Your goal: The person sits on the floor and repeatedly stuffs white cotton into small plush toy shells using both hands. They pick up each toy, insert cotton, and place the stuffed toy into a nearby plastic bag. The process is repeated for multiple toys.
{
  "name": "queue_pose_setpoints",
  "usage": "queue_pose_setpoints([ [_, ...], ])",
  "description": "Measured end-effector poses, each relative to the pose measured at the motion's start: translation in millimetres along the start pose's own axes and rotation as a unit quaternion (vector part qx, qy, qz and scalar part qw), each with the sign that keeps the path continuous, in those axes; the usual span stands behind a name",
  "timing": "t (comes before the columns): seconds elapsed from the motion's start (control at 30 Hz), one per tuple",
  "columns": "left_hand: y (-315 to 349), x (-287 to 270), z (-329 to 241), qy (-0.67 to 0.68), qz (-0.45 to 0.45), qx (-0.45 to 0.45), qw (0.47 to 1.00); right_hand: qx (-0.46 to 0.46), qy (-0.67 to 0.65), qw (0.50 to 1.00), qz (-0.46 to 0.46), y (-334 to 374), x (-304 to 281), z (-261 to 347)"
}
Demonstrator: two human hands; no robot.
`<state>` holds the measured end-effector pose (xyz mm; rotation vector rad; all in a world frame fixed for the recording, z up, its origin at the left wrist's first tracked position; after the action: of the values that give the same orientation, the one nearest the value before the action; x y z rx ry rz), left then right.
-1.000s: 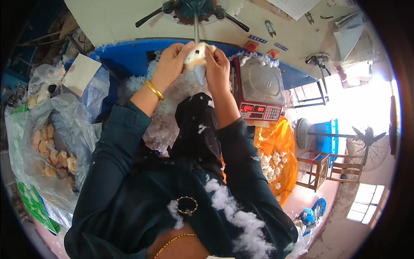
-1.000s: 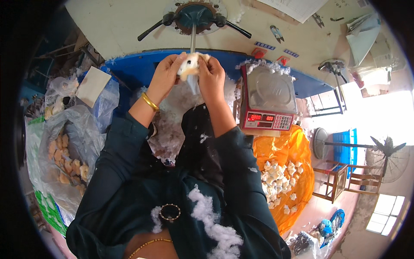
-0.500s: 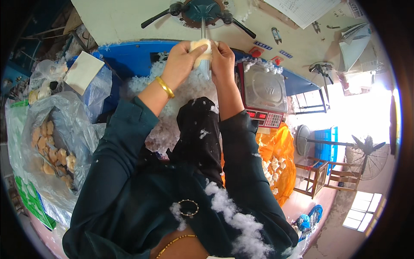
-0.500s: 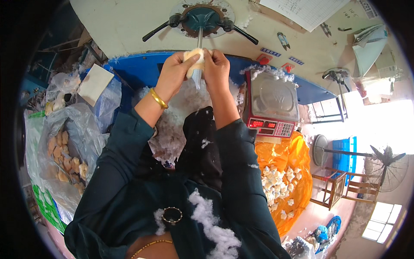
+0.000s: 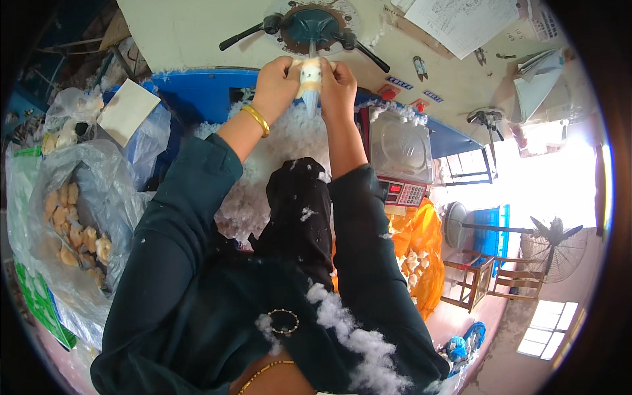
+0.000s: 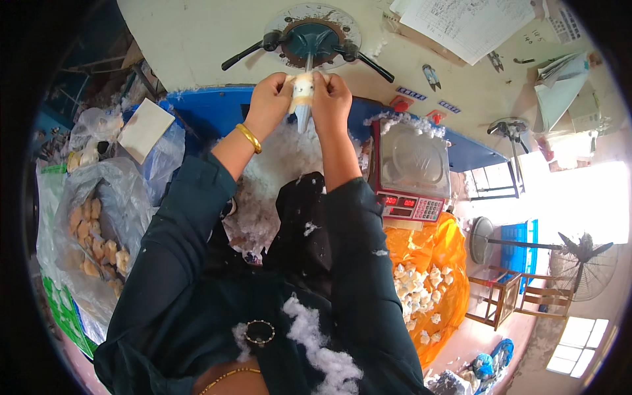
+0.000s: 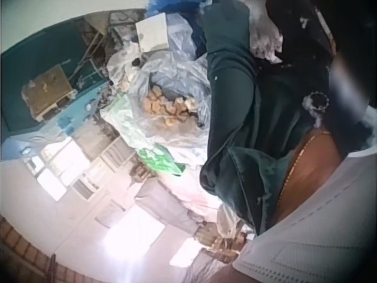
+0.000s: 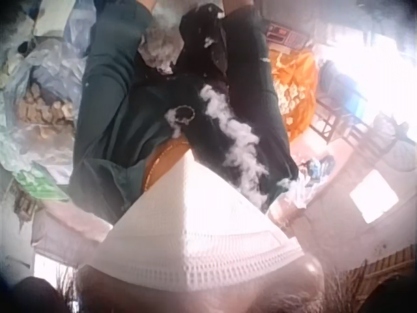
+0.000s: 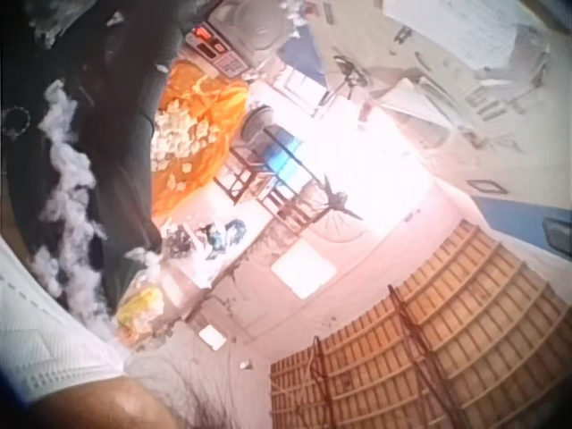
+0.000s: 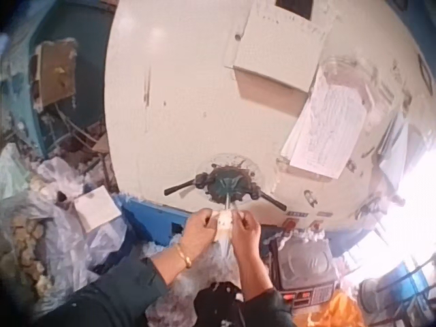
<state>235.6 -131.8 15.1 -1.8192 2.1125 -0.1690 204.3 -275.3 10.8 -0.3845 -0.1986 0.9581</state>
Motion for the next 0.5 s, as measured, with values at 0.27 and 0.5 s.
queue_pose_setpoints([
  [0.27,39.1,-14.7,3.2,0.182,0.095,-0.161,0.965,0.128,-0.127,0.983,0.018,56.1,-17.1,31.2],
  [0.5,63.5,-14.1,-19.3,0.083,0.071,-0.067,0.992,0.147,-0.107,0.983,0.033,58.0,-41.8,27.2],
])
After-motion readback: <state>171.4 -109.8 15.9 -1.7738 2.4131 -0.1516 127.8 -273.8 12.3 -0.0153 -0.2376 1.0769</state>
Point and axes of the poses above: each hand's wrist, its own y-axis away from the middle knuckle, its own x-axis out of the palm, z = x × y, the point moved 5 cm from there along -y, towards the middle knuckle, and after that the axes turned 5 degrees about -x, right-handed, at the moved point
